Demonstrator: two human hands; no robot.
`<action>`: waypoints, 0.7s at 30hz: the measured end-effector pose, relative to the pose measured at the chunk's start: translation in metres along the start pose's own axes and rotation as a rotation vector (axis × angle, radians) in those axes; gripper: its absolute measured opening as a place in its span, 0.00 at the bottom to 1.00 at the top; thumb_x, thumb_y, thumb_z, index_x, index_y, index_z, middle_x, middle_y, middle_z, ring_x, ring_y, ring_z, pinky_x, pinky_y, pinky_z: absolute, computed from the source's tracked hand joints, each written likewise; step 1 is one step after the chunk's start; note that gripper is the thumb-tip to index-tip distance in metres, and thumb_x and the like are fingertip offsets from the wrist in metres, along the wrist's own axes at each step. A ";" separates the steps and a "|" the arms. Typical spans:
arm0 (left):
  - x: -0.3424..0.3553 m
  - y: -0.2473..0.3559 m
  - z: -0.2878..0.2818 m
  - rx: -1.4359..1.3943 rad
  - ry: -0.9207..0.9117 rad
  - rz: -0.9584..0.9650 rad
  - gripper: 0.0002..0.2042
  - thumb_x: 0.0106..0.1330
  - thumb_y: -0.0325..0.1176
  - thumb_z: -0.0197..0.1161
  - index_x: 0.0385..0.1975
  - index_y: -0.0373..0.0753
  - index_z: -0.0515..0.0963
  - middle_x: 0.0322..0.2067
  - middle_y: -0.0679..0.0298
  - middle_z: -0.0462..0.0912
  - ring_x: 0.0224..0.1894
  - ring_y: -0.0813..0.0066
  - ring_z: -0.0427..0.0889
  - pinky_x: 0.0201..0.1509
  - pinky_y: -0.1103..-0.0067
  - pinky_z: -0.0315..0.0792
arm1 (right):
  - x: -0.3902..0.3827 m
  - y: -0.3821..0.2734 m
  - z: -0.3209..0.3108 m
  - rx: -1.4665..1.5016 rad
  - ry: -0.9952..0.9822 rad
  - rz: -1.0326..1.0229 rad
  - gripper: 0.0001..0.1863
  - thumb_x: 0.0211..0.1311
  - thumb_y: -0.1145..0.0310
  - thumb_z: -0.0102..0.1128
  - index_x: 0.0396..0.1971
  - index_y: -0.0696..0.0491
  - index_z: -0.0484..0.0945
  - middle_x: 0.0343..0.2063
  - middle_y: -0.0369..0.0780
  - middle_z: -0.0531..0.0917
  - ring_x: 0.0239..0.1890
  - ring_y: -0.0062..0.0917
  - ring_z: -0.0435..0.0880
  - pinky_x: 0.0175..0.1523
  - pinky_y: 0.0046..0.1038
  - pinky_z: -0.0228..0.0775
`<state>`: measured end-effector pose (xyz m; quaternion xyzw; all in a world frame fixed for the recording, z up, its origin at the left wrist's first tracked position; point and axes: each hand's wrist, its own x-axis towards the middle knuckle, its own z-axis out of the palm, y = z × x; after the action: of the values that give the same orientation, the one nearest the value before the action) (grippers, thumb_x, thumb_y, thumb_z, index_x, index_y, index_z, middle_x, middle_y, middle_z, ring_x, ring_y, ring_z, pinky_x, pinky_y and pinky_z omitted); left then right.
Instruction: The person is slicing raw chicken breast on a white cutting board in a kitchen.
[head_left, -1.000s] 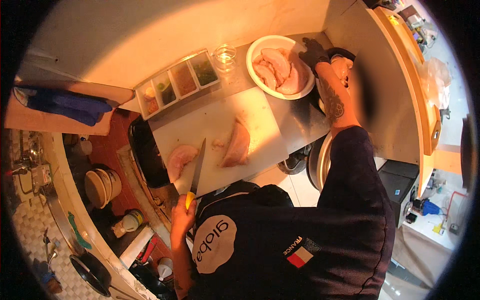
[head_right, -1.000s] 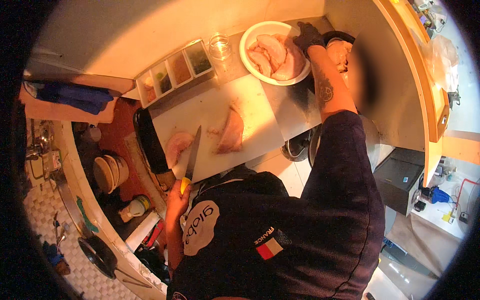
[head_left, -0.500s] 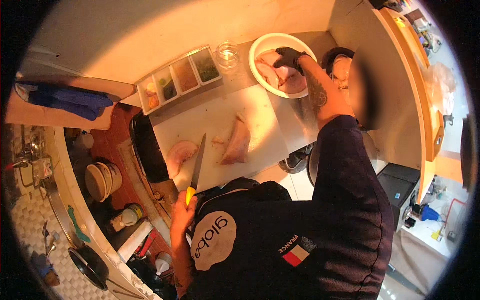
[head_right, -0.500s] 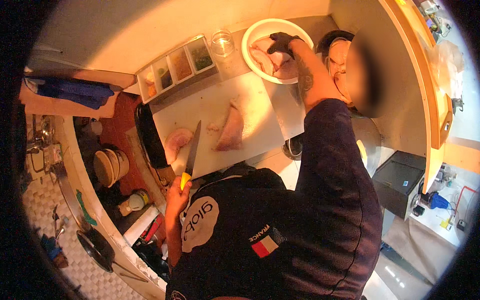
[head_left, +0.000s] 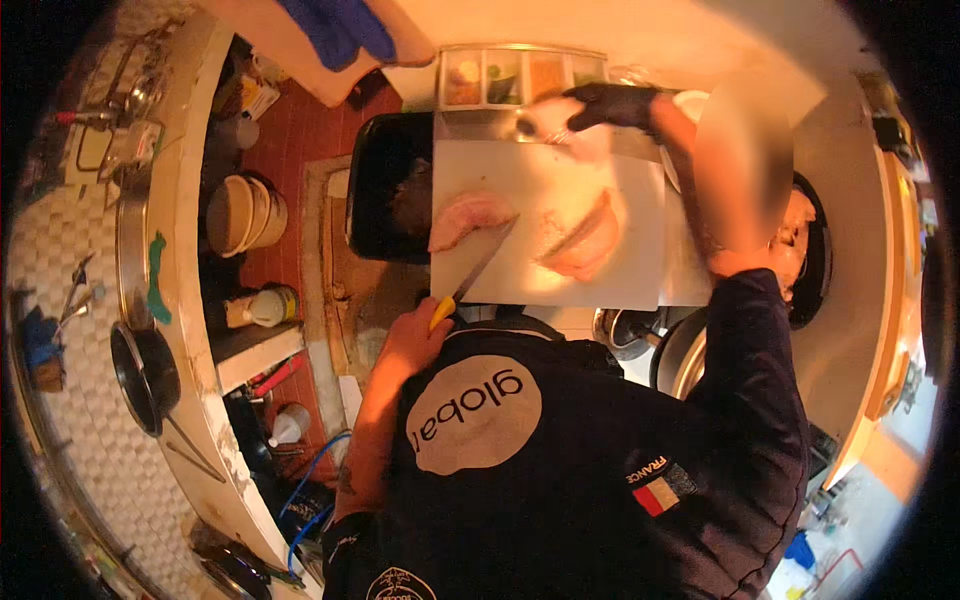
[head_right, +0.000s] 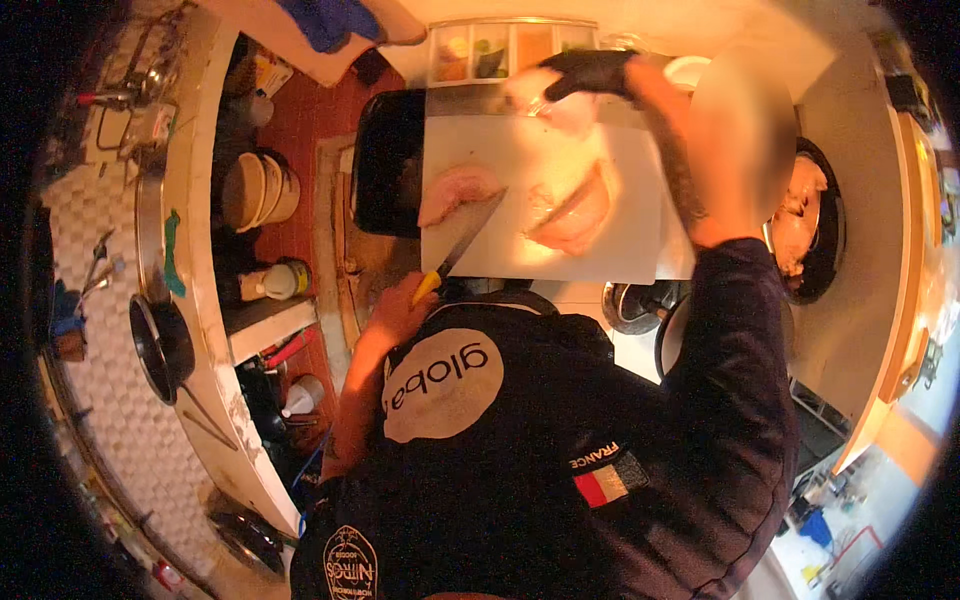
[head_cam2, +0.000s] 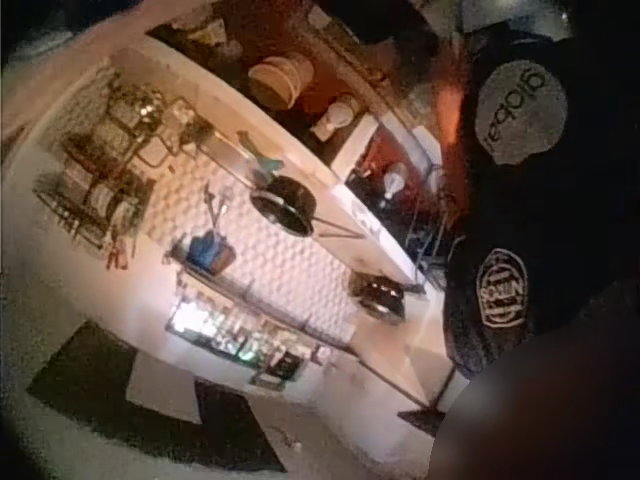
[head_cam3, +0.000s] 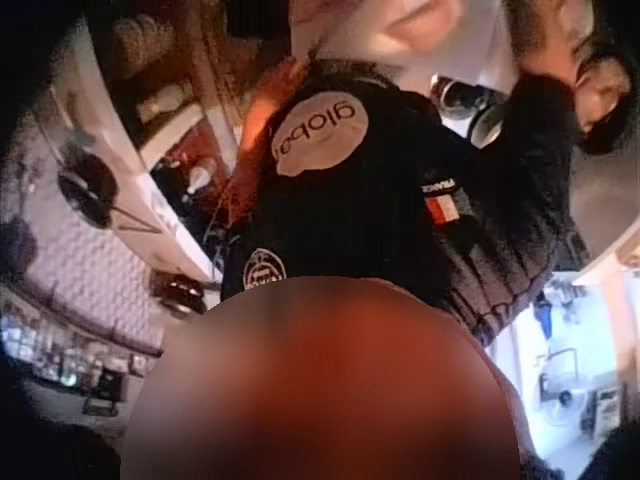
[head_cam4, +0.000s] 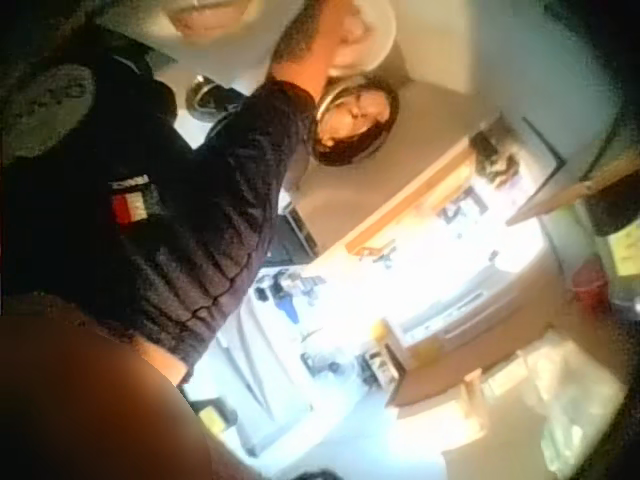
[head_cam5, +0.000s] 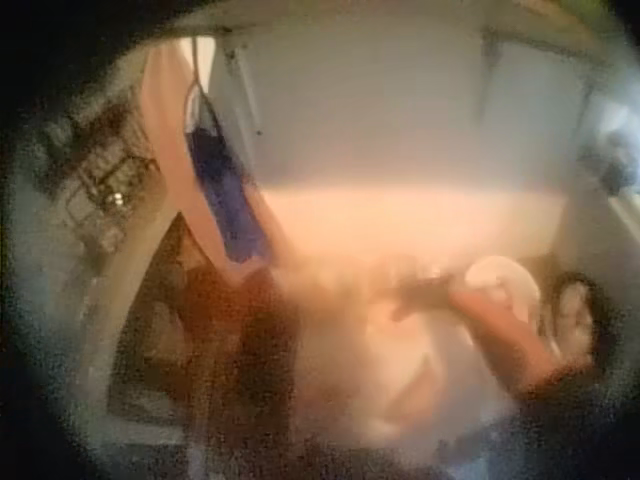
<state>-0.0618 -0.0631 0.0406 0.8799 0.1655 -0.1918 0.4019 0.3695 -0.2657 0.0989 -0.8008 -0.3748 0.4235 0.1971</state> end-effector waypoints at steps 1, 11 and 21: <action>-0.003 -0.001 0.001 0.006 -0.027 -0.004 0.17 0.68 0.42 0.56 0.49 0.37 0.69 0.35 0.40 0.80 0.40 0.37 0.79 0.40 0.54 0.72 | 0.025 -0.016 0.018 -0.164 -0.020 0.048 0.43 0.52 0.49 0.66 0.67 0.52 0.64 0.63 0.46 0.71 0.65 0.37 0.67 0.70 0.35 0.54; -0.027 -0.015 -0.006 0.024 -0.015 -0.030 0.14 0.68 0.41 0.57 0.45 0.38 0.68 0.30 0.43 0.80 0.37 0.39 0.80 0.37 0.53 0.71 | 0.148 -0.090 0.148 -0.451 -0.618 -0.175 0.38 0.46 0.53 0.70 0.60 0.48 0.73 0.56 0.44 0.77 0.57 0.38 0.75 0.60 0.41 0.68; -0.110 -0.060 -0.038 -0.062 0.150 -0.018 0.15 0.63 0.39 0.64 0.46 0.39 0.78 0.35 0.53 0.84 0.35 0.48 0.83 0.39 0.65 0.76 | 0.107 -0.069 0.176 -0.756 -0.190 -0.451 0.43 0.34 0.49 0.75 0.56 0.48 0.75 0.53 0.51 0.75 0.56 0.45 0.75 0.56 0.43 0.72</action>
<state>-0.1765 -0.0111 0.0768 0.8773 0.2091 -0.1237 0.4138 0.2324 -0.1392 -0.0137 -0.6724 -0.6848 0.2750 -0.0570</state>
